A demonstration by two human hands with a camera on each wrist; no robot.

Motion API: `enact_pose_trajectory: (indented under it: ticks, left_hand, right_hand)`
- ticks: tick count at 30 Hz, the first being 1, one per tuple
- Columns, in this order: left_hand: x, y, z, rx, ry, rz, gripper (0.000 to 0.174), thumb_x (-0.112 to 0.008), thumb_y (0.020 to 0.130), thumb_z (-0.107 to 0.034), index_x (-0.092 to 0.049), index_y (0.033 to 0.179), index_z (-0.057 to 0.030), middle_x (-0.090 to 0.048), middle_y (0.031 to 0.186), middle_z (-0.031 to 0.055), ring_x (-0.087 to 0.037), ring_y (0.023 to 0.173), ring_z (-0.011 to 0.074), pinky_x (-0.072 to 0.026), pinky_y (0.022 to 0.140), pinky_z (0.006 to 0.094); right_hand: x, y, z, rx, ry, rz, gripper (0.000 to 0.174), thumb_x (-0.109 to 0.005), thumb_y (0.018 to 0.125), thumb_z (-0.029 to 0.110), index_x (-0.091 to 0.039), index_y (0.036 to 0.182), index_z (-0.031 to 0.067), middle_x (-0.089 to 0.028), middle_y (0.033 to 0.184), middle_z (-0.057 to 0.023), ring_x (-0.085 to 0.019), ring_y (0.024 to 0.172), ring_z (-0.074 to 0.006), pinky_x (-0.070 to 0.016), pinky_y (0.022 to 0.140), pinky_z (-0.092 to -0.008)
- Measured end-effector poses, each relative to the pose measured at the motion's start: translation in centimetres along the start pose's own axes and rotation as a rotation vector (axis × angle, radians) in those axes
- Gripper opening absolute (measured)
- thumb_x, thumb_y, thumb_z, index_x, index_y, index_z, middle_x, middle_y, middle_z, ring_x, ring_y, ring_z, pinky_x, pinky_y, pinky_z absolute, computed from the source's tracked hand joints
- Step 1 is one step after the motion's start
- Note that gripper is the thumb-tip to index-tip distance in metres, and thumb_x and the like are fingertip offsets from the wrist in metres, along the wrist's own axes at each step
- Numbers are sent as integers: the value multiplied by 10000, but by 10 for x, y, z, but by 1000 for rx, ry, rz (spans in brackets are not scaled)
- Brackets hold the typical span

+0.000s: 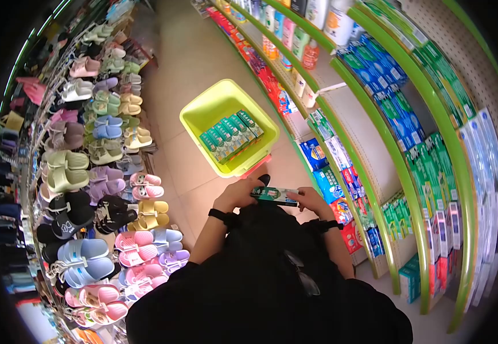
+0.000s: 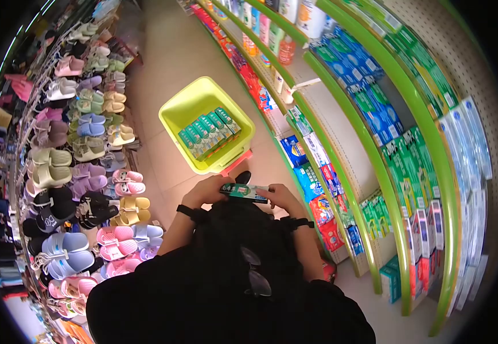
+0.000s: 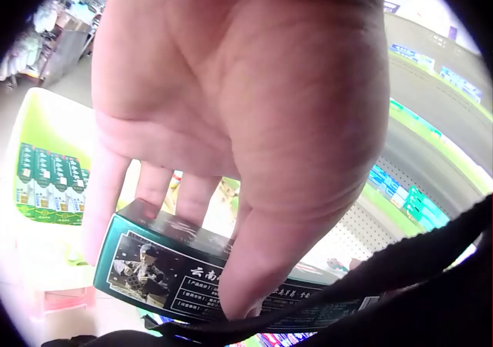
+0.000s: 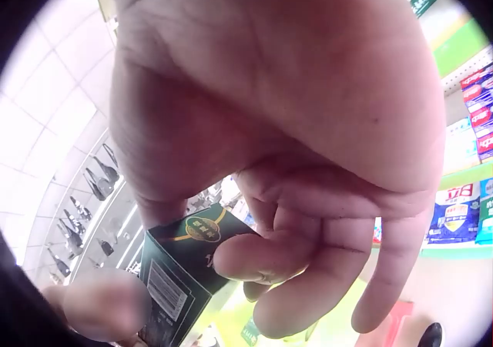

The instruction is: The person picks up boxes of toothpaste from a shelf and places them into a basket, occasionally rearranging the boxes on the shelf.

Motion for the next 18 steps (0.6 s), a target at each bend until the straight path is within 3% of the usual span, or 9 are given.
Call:
enact_pose_trajectory:
  ticks: [6,10,13,15,18]
  left_hand:
    - [19,5,32,86,-102,12,521,-811,723,-167,-630,1212,-184,-656,1064,133,-639,1065,350,-515,888,460]
    - [37,34,56,20,-143,13,523,-814,708,-154,-635,1199,-169,-654,1068,155,-638,1060,366,-511,891,463]
    - [64,68,61,24,-179,49,542,-817,710,-152,-632,1220,-154,-644,1095,157,-624,1064,367,-501,922,459]
    - [75,96,62,-53,-87,-54,528,-767,755,-207,-600,1254,-175,-627,1094,183,-611,1069,399,-510,901,486]
    - [90,127,62,-86,-37,-50,511,-750,793,-247,-581,1275,-215,-621,1112,176,-601,1095,398,-505,889,546]
  right_hand:
    - [-5,44,21,-23,-38,75,545,-727,885,520,-666,828,-19,-614,641,-66,-611,530,-145,-483,500,-272]
    - [7,66,50,-49,-44,75,527,-739,883,499,-669,823,-20,-613,637,-62,-618,536,-142,-483,508,-269]
    - [24,89,67,-79,-16,9,515,-746,883,477,-678,831,-32,-617,636,-60,-623,542,-138,-482,511,-268]
    - [38,100,77,-42,12,-159,515,-745,884,470,-676,834,-38,-631,655,-62,-627,547,-136,-482,516,-266]
    - [44,118,92,-60,76,-227,510,-750,882,460,-661,820,-38,-642,669,-83,-637,556,-149,-487,523,-281]
Point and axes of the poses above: each hand's wrist, its own y-axis towards the middle knuckle, its own x-axis out of the back of the hand, z = x × y, the point moved 4 cm from there along y, towards the middle knuckle
